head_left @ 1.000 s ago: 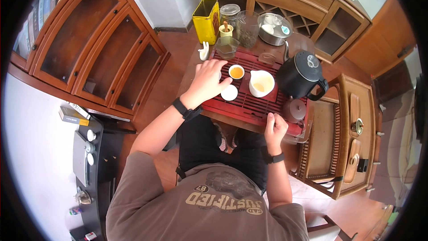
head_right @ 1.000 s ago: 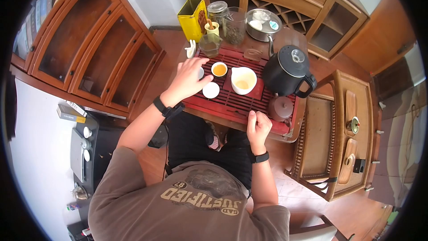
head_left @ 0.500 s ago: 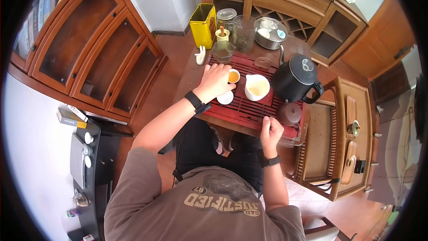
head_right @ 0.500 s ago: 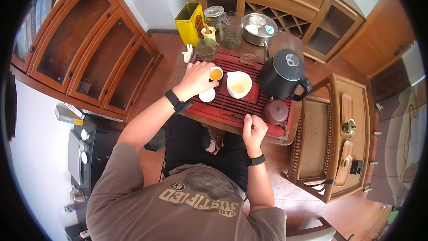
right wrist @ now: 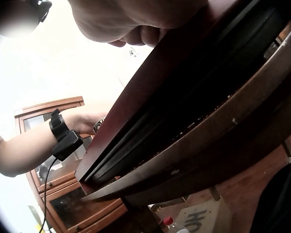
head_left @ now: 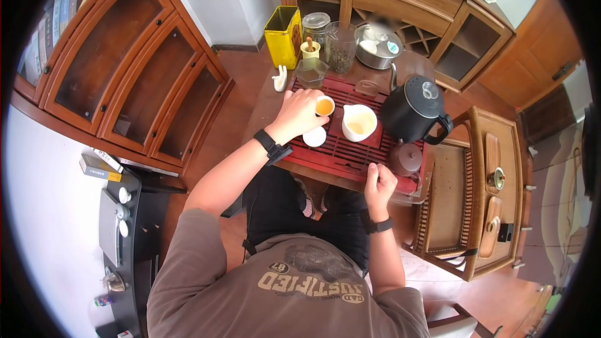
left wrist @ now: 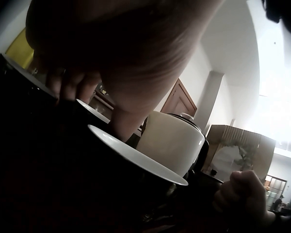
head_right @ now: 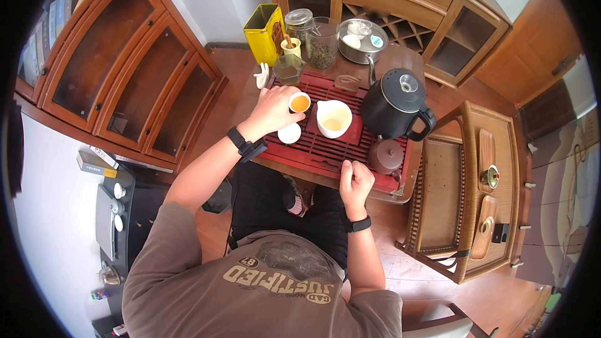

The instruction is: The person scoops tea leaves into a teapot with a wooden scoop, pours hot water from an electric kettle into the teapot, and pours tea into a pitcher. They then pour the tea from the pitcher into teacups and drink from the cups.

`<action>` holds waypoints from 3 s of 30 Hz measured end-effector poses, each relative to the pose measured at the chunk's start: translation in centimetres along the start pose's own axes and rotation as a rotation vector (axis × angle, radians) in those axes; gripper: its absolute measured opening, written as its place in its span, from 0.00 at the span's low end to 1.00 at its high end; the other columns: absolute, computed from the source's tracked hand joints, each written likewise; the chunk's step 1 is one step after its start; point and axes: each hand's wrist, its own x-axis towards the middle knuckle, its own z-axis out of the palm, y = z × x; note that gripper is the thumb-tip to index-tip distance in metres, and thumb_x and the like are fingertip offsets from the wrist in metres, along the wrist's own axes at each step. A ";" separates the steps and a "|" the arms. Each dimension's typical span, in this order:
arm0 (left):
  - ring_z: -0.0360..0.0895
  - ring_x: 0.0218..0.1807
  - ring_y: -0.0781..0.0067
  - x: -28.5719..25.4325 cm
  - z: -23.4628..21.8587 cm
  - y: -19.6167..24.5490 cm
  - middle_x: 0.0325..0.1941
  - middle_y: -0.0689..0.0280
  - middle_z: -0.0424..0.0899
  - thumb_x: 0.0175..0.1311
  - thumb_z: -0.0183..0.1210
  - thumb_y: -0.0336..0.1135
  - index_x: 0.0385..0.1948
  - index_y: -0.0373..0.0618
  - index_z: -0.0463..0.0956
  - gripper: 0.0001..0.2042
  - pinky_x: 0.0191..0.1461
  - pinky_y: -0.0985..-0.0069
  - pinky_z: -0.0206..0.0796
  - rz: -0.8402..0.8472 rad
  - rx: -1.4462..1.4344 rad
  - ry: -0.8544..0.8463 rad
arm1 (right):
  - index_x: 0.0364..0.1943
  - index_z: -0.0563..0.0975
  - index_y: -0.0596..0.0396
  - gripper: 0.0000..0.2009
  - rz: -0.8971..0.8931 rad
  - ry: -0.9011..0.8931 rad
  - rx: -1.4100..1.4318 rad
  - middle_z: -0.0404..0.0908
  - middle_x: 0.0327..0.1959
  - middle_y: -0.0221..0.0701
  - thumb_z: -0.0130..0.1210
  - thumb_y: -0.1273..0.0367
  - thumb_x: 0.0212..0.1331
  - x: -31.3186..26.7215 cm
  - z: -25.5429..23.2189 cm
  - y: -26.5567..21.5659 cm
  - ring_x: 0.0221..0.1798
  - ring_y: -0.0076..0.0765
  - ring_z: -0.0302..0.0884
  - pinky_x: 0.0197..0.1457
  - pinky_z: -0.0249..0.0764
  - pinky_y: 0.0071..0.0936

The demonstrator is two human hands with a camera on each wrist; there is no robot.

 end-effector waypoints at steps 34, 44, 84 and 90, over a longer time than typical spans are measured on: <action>0.81 0.54 0.72 -9.2 -24.1 11.6 0.55 0.70 0.85 0.53 0.76 0.38 0.59 0.48 0.77 0.29 0.56 0.70 0.57 0.523 -0.437 -0.411 | 0.20 0.65 0.60 0.19 0.082 -0.025 0.061 0.61 0.17 0.34 0.57 0.73 0.70 -1.3 0.4 3.0 0.21 0.31 0.55 0.27 0.56 0.33; 0.81 0.52 0.70 -12.0 -22.8 11.0 0.54 0.70 0.85 0.53 0.74 0.40 0.59 0.48 0.80 0.28 0.53 0.69 0.55 0.558 -0.448 -0.411 | 0.20 0.67 0.61 0.18 0.123 0.009 -0.015 0.62 0.17 0.34 0.57 0.73 0.70 -1.1 0.4 1.8 0.21 0.31 0.56 0.27 0.57 0.33; 0.83 0.56 0.65 8.4 -10.7 -8.9 0.53 0.58 0.86 0.56 0.75 0.46 0.56 0.42 0.75 0.29 0.62 0.69 0.73 -0.064 -0.285 -0.119 | 0.19 0.64 0.58 0.20 -0.018 0.012 -0.003 0.60 0.16 0.37 0.59 0.75 0.67 -0.1 0.1 0.6 0.18 0.40 0.58 0.26 0.57 0.37; 0.84 0.55 0.53 8.0 -10.5 -4.8 0.49 0.55 0.88 0.56 0.68 0.53 0.56 0.46 0.76 0.29 0.62 0.61 0.66 -0.140 0.001 -0.151 | 0.18 0.63 0.58 0.20 -0.025 0.019 0.009 0.59 0.16 0.37 0.60 0.76 0.67 -0.1 0.2 0.7 0.18 0.40 0.57 0.25 0.56 0.37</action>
